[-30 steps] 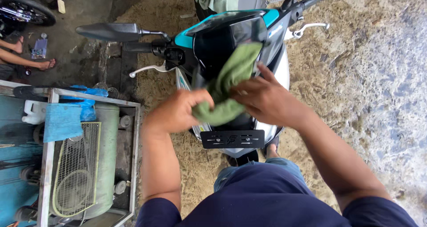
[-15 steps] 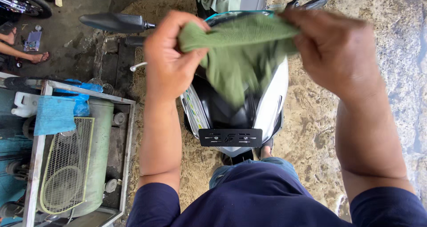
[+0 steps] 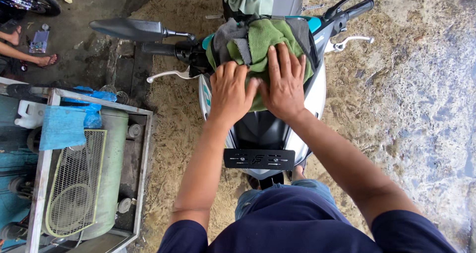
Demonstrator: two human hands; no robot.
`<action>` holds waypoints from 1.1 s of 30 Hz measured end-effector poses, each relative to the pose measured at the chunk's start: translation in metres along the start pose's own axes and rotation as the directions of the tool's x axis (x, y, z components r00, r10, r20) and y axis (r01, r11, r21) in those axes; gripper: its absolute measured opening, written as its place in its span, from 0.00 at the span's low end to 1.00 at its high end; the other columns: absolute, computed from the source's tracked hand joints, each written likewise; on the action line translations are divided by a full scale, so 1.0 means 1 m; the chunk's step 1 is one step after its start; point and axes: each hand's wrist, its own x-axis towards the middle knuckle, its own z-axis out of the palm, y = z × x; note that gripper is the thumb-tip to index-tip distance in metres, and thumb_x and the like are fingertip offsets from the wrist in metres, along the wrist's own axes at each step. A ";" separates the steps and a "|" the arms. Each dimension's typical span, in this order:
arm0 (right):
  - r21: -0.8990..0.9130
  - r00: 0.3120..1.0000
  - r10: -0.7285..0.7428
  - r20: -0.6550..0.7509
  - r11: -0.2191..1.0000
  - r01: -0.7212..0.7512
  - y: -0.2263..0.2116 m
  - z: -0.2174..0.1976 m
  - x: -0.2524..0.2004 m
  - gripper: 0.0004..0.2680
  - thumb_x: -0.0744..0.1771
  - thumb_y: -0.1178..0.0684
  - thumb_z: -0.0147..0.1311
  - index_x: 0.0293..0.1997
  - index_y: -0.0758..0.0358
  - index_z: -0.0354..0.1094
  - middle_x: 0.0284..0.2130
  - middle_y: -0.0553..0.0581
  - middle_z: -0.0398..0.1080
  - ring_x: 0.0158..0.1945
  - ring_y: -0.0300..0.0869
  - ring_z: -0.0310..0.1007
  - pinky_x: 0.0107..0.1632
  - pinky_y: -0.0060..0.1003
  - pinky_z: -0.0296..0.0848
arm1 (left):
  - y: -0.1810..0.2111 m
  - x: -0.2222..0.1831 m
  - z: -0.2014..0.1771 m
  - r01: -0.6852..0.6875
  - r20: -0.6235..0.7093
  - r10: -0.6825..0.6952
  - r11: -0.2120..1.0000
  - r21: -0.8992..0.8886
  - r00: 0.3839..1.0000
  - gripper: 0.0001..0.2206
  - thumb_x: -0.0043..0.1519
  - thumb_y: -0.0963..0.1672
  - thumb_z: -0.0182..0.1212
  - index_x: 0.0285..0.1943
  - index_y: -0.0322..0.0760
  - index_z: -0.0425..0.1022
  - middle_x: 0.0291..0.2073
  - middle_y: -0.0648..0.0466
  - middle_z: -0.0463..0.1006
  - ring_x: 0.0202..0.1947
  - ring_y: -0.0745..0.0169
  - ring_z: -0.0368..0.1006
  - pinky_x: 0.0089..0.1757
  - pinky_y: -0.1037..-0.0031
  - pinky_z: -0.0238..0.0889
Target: The person wipes the front fairing, handlebars, and seat of a scooter using a green cloth. They then open the seat to wipe the interior storage compartment and the underside of the seat lid before closing it.
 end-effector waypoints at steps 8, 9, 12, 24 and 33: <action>-0.158 0.992 -0.034 -0.121 0.987 0.014 0.032 0.048 0.044 0.23 0.73 0.42 0.43 0.79 0.57 0.50 0.77 0.65 0.46 0.79 0.66 0.39 0.78 0.67 0.32 | -0.021 0.041 0.093 -0.106 -0.636 0.111 0.993 0.047 0.763 0.24 0.78 0.50 0.43 0.77 0.30 0.53 0.76 0.33 0.53 0.79 0.30 0.44 0.73 0.46 0.40; -0.172 0.993 -0.081 -0.081 0.983 0.066 0.034 0.051 0.032 0.24 0.73 0.41 0.41 0.79 0.58 0.50 0.76 0.65 0.46 0.78 0.67 0.38 0.76 0.67 0.31 | -0.026 0.035 0.105 -0.058 -0.583 0.079 0.997 0.055 0.808 0.26 0.76 0.50 0.40 0.78 0.29 0.52 0.77 0.31 0.52 0.79 0.28 0.43 0.74 0.43 0.38; -0.072 0.998 -0.058 -0.019 0.996 0.056 0.045 0.061 -0.032 0.24 0.72 0.38 0.37 0.76 0.58 0.51 0.74 0.68 0.48 0.78 0.68 0.36 0.76 0.66 0.31 | -0.027 -0.007 0.135 -0.123 -0.475 0.168 0.984 0.126 0.864 0.28 0.74 0.50 0.37 0.79 0.28 0.50 0.78 0.32 0.49 0.79 0.27 0.40 0.71 0.39 0.33; -0.027 0.992 0.099 -0.074 0.994 -0.102 0.044 0.064 0.005 0.26 0.72 0.43 0.41 0.78 0.69 0.43 0.76 0.73 0.42 0.80 0.67 0.30 0.78 0.63 0.28 | -0.013 0.018 0.106 -0.030 -0.416 0.066 0.995 0.092 0.907 0.22 0.73 0.48 0.43 0.75 0.36 0.62 0.73 0.38 0.60 0.75 0.29 0.51 0.69 0.41 0.39; 0.560 0.833 0.526 -0.170 0.748 -0.358 0.089 0.093 -0.048 0.19 0.75 0.47 0.34 0.75 0.67 0.48 0.69 0.70 0.59 0.69 0.59 0.59 0.73 0.50 0.57 | 0.027 0.017 0.137 -0.297 -0.196 0.377 0.890 0.345 0.905 0.24 0.71 0.45 0.46 0.79 0.44 0.60 0.77 0.55 0.60 0.77 0.51 0.51 0.72 0.51 0.39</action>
